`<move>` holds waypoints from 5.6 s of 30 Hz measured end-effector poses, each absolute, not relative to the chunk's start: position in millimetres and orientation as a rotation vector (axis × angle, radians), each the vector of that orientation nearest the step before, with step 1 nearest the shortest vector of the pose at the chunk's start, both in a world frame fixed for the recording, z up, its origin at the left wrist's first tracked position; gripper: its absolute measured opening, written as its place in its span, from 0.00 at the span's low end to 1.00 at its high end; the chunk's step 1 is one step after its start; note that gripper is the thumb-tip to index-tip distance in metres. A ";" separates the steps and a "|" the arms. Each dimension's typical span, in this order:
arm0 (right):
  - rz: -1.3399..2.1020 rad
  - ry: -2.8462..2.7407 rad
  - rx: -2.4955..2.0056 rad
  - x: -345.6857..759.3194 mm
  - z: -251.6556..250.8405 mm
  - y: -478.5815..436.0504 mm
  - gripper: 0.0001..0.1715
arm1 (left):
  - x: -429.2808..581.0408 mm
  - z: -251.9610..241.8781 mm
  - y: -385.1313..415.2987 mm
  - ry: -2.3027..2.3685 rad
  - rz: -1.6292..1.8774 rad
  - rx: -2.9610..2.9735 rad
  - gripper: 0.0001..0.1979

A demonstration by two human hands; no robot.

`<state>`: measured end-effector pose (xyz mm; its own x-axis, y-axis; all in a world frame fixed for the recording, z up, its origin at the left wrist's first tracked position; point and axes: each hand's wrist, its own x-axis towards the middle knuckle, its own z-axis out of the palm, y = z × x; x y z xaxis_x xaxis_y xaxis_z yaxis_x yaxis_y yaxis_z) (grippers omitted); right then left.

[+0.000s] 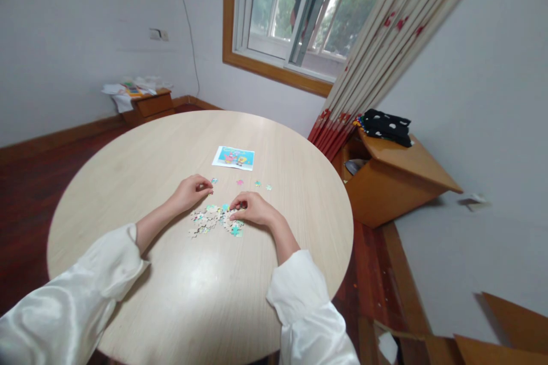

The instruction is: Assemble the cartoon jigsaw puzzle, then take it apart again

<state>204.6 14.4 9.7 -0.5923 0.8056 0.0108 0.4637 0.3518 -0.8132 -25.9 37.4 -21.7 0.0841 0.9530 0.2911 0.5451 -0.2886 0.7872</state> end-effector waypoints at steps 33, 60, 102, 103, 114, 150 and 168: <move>0.342 -2.258 -1.270 193.0 -12.6 36.6 0.05 | -23.3 -1.8 16.4 1.101 0.697 1.925 0.06; 1.199 -1.865 -1.083 199.2 -2.7 19.6 0.12 | -60.0 -13.9 46.0 1.597 0.941 2.075 0.05; 0.911 -2.227 -0.964 167.4 -4.6 7.6 0.04 | -43.5 -3.6 30.6 0.975 0.731 2.079 0.07; 0.915 -2.224 -0.965 167.7 -4.0 7.1 0.02 | -43.6 -3.8 30.3 0.962 0.709 2.082 0.06; 1.102 -2.297 -0.903 167.4 1.0 4.0 0.08 | -40.7 -7.7 30.3 0.979 0.617 2.133 0.07; 0.503 -1.957 -1.255 188.6 -23.6 36.9 0.09 | -35.1 -15.2 31.1 1.009 0.655 2.128 0.10; 0.346 -2.115 -1.299 179.6 -19.8 37.6 0.11 | -35.2 -12.6 29.3 1.027 0.655 2.112 0.11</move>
